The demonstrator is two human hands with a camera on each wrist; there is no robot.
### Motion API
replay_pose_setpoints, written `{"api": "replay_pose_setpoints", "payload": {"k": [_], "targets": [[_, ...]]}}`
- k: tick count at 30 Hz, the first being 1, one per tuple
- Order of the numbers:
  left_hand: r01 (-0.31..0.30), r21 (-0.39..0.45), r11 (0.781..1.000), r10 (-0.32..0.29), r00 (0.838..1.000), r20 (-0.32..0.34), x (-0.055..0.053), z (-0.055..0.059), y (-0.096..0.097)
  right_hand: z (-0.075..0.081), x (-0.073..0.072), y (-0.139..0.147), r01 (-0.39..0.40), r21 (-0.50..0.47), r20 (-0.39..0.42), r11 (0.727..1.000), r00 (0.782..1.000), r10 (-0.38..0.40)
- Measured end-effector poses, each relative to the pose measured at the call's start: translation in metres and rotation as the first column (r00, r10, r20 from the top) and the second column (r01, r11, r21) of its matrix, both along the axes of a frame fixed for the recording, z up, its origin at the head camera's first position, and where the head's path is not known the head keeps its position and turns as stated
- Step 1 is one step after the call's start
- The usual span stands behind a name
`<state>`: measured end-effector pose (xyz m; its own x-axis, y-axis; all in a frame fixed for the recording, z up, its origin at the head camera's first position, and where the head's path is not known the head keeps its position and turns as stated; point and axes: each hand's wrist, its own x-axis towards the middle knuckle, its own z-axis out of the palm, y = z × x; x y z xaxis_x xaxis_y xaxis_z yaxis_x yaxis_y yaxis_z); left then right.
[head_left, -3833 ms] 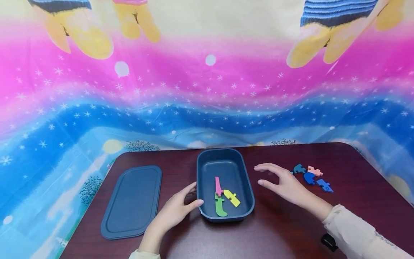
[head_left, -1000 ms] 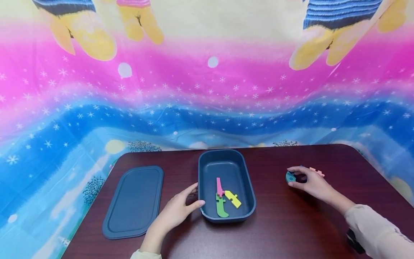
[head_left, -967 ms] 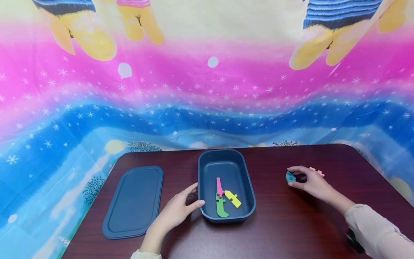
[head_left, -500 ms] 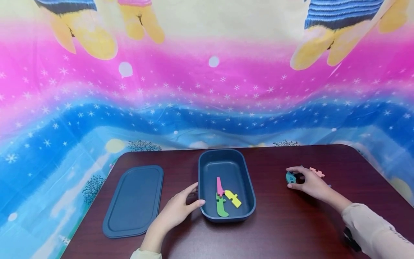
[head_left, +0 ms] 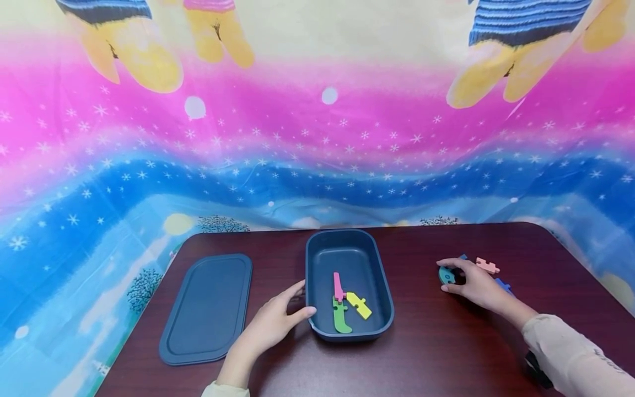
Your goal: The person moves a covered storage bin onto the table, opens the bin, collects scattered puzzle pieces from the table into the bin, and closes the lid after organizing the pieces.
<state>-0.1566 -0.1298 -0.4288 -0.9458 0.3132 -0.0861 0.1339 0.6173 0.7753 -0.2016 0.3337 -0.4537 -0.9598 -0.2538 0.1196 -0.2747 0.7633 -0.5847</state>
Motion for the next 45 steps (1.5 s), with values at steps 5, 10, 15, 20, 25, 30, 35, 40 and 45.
{"api": "replay_pose_setpoints", "payload": {"k": [5,10,15,20,25,30,35,40,45], "targets": [[0.003,0.01,1.0,-0.003,1.0,0.005,0.0,0.001,0.0,0.001,0.001,-0.001,-0.001,0.005,-0.017,1.0,1.0,0.001],[0.009,0.013,1.0,-0.009,1.0,0.008,0.001,0.002,0.0,0.002,0.003,-0.002,-0.007,0.011,-0.025,1.0,1.0,0.008],[0.011,0.01,1.0,-0.011,1.0,0.011,0.002,0.002,0.001,0.002,0.005,0.0,-0.008,0.023,-0.037,1.0,0.999,0.008],[0.012,0.011,1.0,-0.012,1.0,0.008,0.002,0.001,0.001,0.002,0.007,0.0,-0.005,0.029,-0.036,1.0,0.999,0.006],[0.015,0.012,1.0,-0.015,1.0,0.008,0.001,0.001,0.001,0.005,0.009,-0.002,-0.007,0.014,-0.035,1.0,0.999,0.007],[0.015,0.014,1.0,-0.015,1.0,0.004,0.001,0.0,0.001,0.007,0.013,-0.008,-0.012,0.003,-0.048,1.0,0.999,0.012],[0.016,0.013,1.0,-0.016,1.0,0.006,0.001,-0.001,0.0,0.01,0.016,-0.016,-0.03,-0.003,-0.066,1.0,0.997,0.03],[0.011,0.011,1.0,-0.011,1.0,0.007,0.0,0.0,0.0,0.013,0.016,-0.024,-0.047,-0.003,-0.077,0.999,0.996,0.047],[0.012,0.01,1.0,-0.012,1.0,0.004,0.0,0.001,0.0,0.017,0.015,-0.033,-0.065,-0.011,-0.089,0.998,0.994,0.064]]}}
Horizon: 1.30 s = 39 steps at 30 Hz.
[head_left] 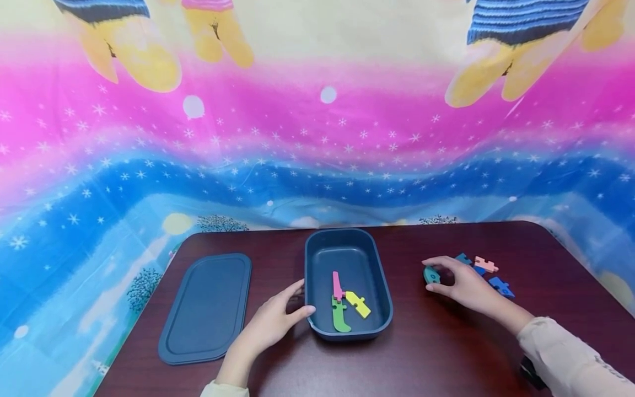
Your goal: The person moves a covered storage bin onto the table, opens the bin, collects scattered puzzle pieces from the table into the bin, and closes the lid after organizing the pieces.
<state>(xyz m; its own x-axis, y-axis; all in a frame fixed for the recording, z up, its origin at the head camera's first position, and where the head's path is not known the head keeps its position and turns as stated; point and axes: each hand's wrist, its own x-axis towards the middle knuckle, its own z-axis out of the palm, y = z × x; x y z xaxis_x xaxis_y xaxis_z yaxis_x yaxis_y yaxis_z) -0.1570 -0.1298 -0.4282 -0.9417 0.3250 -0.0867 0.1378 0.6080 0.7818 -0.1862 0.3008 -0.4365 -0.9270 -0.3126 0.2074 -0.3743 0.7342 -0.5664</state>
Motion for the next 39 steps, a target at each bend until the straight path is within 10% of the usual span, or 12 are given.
{"api": "replay_pose_setpoints", "payload": {"k": [39], "targets": [[-0.009,0.005,1.0,0.009,1.0,-0.004,-0.001,-0.002,0.0,0.037,0.013,-0.076,-0.072,-0.09,-0.106,0.993,0.992,0.062]]}}
